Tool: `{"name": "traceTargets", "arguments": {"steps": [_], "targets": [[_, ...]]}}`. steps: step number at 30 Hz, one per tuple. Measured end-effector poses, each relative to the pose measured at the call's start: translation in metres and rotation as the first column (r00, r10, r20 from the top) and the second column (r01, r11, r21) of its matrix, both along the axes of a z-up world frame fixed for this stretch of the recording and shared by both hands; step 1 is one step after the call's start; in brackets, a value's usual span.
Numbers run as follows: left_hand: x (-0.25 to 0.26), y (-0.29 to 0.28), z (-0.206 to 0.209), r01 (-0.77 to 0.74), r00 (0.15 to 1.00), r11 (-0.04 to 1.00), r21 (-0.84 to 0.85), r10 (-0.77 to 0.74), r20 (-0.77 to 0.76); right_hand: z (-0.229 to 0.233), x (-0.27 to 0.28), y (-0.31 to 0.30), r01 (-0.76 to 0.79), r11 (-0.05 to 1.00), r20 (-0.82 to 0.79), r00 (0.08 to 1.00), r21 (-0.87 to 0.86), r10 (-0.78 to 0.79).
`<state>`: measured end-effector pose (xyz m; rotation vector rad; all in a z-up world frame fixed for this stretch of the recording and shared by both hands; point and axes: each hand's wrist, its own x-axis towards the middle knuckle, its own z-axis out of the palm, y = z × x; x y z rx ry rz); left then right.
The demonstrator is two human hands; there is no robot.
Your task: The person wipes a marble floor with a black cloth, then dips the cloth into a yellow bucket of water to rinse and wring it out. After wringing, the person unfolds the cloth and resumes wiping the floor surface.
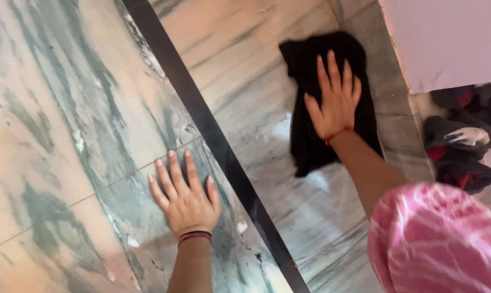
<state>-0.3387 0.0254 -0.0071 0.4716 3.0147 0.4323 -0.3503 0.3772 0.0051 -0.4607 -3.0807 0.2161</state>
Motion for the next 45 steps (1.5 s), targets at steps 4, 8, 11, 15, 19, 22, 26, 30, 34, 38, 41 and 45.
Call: {"name": "traceTargets", "arguments": {"steps": [4, 8, 11, 15, 19, 22, 26, 30, 34, 38, 41, 45], "targets": [[0.003, -0.003, 0.002, 0.002, 1.000, 1.000, 0.007, -0.002, 0.004, -0.001, 0.003, 0.007, -0.106, 0.994, -0.042, 0.994, -0.034, 0.104], [0.001, 0.001, 0.005, 0.010, 1.000, 1.000, 0.028, -0.010, -0.014, 0.017, 0.115, 0.003, -0.002, 0.995, -0.056, 0.998, -0.102, -0.003], [0.001, -0.002, 0.002, -0.001, 1.000, 1.000, -0.011, 0.001, 0.006, 0.011, 0.184, -0.025, 0.211, 0.976, -0.072, 0.974, -0.052, -0.214], [0.002, -0.001, 0.005, -0.009, 1.000, 1.000, -0.011, 0.009, 0.020, -0.017, 0.207, -0.107, 0.511, 0.856, -0.063, 0.860, 0.078, -0.507], [0.002, 0.001, 0.004, -0.006, 0.999, 0.999, -0.035, 0.007, 0.045, -0.014, 0.168, -0.166, 0.407, 0.908, 0.001, 0.912, 0.094, -0.409], [0.002, 0.001, 0.005, -0.015, 0.999, 1.000, -0.009, 0.015, 0.038, 0.005, 0.109, -0.194, 0.125, 0.992, 0.046, 0.991, 0.017, -0.125], [0.001, 0.000, 0.004, -0.016, 0.999, 1.000, -0.009, 0.016, 0.035, 0.018, 0.013, -0.206, -0.228, 0.961, 0.000, 0.973, -0.154, 0.231], [-0.001, 0.001, 0.004, -0.028, 0.998, 1.000, -0.008, 0.028, 0.056, 0.010, -0.076, -0.174, -0.432, 0.889, -0.062, 0.902, -0.152, 0.428], [0.002, 0.000, 0.007, -0.021, 0.999, 0.999, -0.035, 0.022, 0.044, 0.001, -0.120, -0.118, -0.374, 0.925, -0.067, 0.926, -0.058, 0.371], [0.002, 0.000, 0.010, -0.025, 0.999, 1.000, -0.008, 0.025, 0.035, -0.001, -0.108, -0.078, -0.153, 0.988, -0.071, 0.986, 0.014, 0.153], [0.000, 0.000, 0.008, -0.011, 1.000, 1.000, 0.000, 0.011, 0.013, -0.002, -0.072, -0.066, -0.024, 0.999, -0.103, 0.994, -0.032, 0.020], [0.003, -0.001, 0.004, 0.009, 1.000, 1.000, -0.006, -0.009, 0.000, -0.003, -0.015, -0.058, 0.120, 0.992, -0.084, 0.989, -0.026, -0.121]]}}
